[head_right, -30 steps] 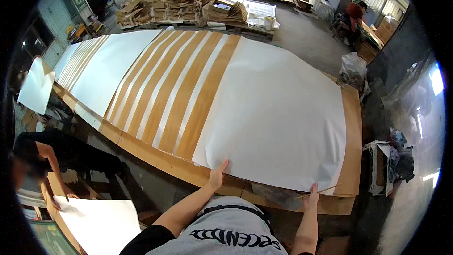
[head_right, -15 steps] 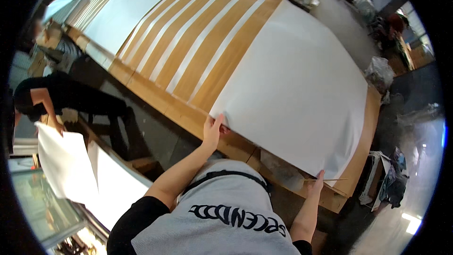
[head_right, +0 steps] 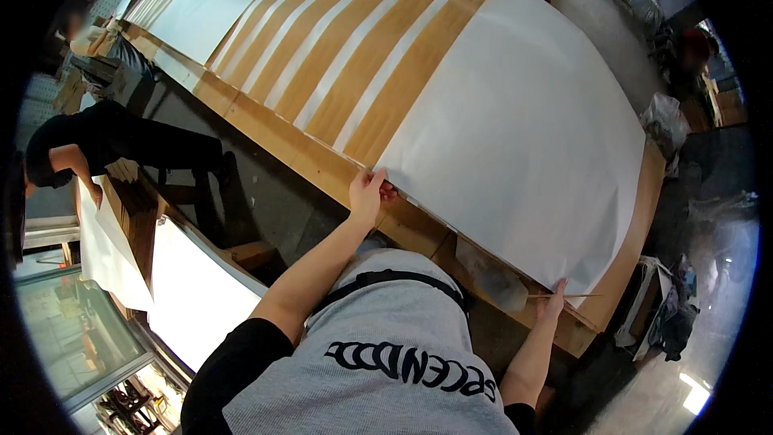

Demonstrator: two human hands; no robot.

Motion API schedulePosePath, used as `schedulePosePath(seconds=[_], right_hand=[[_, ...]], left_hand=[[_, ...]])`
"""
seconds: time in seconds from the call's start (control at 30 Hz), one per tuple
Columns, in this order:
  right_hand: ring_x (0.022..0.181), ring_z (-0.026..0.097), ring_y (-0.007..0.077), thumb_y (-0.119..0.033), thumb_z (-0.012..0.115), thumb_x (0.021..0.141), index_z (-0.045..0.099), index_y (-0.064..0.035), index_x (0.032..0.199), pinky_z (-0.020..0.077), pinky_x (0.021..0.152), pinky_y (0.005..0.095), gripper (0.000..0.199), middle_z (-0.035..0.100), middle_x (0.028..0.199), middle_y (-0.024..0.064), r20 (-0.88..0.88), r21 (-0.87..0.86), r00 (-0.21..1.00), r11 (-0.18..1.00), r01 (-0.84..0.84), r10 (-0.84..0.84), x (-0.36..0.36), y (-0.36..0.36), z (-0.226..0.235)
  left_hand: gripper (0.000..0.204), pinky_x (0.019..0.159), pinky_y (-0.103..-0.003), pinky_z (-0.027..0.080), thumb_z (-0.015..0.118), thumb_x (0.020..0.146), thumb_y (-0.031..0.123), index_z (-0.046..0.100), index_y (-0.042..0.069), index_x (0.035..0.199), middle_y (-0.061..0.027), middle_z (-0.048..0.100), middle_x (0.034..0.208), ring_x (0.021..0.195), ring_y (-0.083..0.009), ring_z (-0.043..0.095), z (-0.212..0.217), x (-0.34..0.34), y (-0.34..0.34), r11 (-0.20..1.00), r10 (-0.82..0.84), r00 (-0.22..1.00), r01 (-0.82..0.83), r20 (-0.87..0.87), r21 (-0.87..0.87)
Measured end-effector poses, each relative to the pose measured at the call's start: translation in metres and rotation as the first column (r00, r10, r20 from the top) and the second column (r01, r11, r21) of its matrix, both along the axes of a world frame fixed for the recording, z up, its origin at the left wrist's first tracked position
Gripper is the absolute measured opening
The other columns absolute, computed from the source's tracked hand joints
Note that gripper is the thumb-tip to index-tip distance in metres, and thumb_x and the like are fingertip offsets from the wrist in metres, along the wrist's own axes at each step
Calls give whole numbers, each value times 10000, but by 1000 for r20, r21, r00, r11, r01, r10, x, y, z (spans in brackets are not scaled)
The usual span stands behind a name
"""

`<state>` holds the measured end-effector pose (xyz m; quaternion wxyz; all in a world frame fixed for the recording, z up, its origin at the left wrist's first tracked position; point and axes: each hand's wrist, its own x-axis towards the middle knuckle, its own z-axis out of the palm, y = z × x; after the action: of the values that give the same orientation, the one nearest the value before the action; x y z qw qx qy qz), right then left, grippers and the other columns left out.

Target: The person repeatedly picks up large sheets of paper, places them on a wooden surface, and smooths them with a thin stick. The person works alongside another person at the same table, handling the paper one at a time.

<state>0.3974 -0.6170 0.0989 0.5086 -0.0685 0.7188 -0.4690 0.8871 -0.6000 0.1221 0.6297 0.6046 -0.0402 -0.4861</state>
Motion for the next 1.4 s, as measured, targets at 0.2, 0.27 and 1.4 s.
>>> schedulePosePath(seconds=[0.2,0.27,1.4], right_hand=[[999,433,179,-411,582,789,418,-103,1188,341,824,336,530,454,1160,10,73,-102,996,993,-52,60,-16,2,-17],[987,441,179,-418,578,789,424,-102,1183,356,798,342,528,456,1158,11,76,-104,996,994,-40,48,-14,2,-17],[903,474,151,-350,622,776,513,-137,1038,381,743,319,355,523,982,-2,155,-34,985,996,88,-81,-9,-1,-15]], left_hand=[[193,443,-268,464,540,828,170,452,16,754,-82,543,619,503,-167,552,-3,4,1,1000,-5,999,6,-41,8],[195,434,-261,450,544,825,175,457,20,745,-81,547,615,493,-159,545,-3,3,1,1000,4,999,-4,-50,8],[144,798,-367,296,689,608,220,614,202,730,101,498,1046,984,-197,413,49,2,-2,787,-103,-430,516,897,338]])
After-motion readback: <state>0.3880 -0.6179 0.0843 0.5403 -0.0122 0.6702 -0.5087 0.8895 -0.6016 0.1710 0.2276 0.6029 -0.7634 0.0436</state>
